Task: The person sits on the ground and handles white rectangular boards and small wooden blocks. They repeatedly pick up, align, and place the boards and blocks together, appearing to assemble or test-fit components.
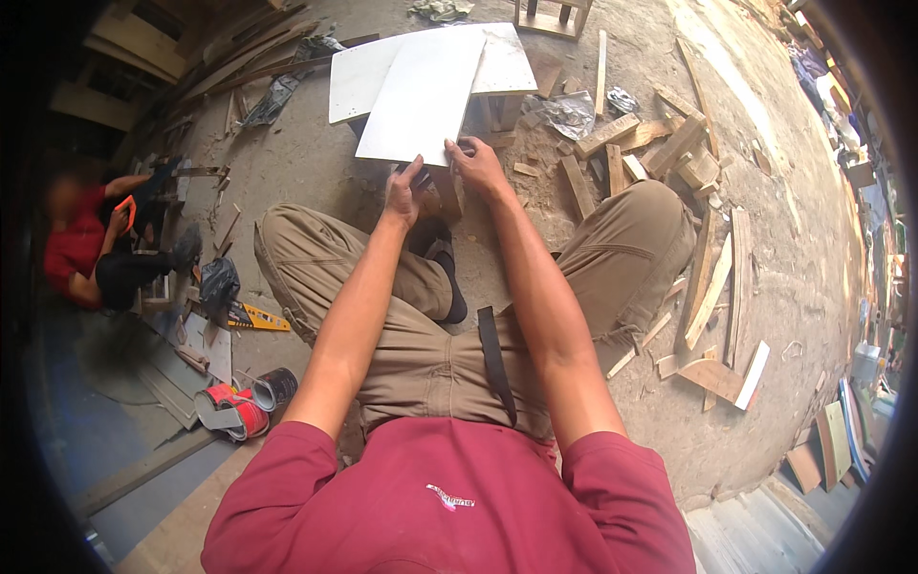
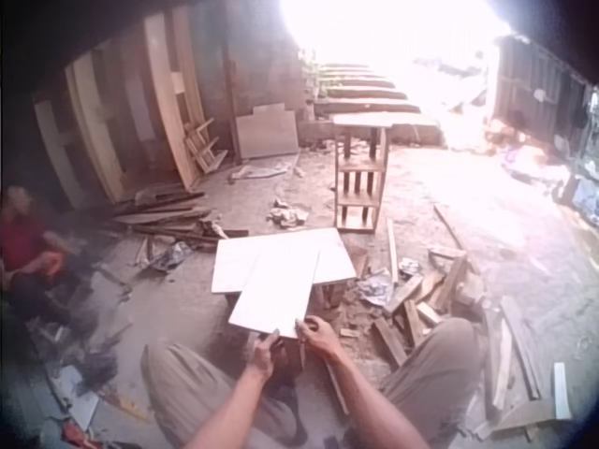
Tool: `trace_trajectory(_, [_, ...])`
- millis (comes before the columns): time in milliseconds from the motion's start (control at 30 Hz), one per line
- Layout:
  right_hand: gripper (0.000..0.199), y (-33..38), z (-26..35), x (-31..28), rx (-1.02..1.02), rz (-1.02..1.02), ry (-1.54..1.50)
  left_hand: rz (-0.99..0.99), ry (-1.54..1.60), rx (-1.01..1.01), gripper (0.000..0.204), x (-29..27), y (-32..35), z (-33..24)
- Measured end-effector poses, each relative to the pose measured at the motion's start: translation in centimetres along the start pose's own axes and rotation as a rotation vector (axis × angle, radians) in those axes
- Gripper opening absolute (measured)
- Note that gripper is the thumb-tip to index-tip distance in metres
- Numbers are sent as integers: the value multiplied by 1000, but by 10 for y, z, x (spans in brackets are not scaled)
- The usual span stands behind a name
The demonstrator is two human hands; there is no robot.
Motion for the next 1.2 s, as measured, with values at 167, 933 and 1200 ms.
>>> trace_trajectory(167, [50, -6, -8, -5, 4, -44, -150, 196, -151, 33, 45, 7, 4, -1])
trace_trajectory(933, [42, -5, -6, -3, -20, 27, -188, 81, -341, 177, 44, 11, -5, 6])
trace_trajectory(1200, [42, -3, -3, -3, -47, 25, -168, 121, -294, 200, 42, 7, -9, 9])
Point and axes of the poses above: each hand's wrist, its own y-axis away from the middle knuckle, its own x-axis out of the palm, z = x × y, the point moved 5 cm from there along -y, towards the middle knuckle, and after that the axes turned 5 degrees about -x, right-handed, at the moved point
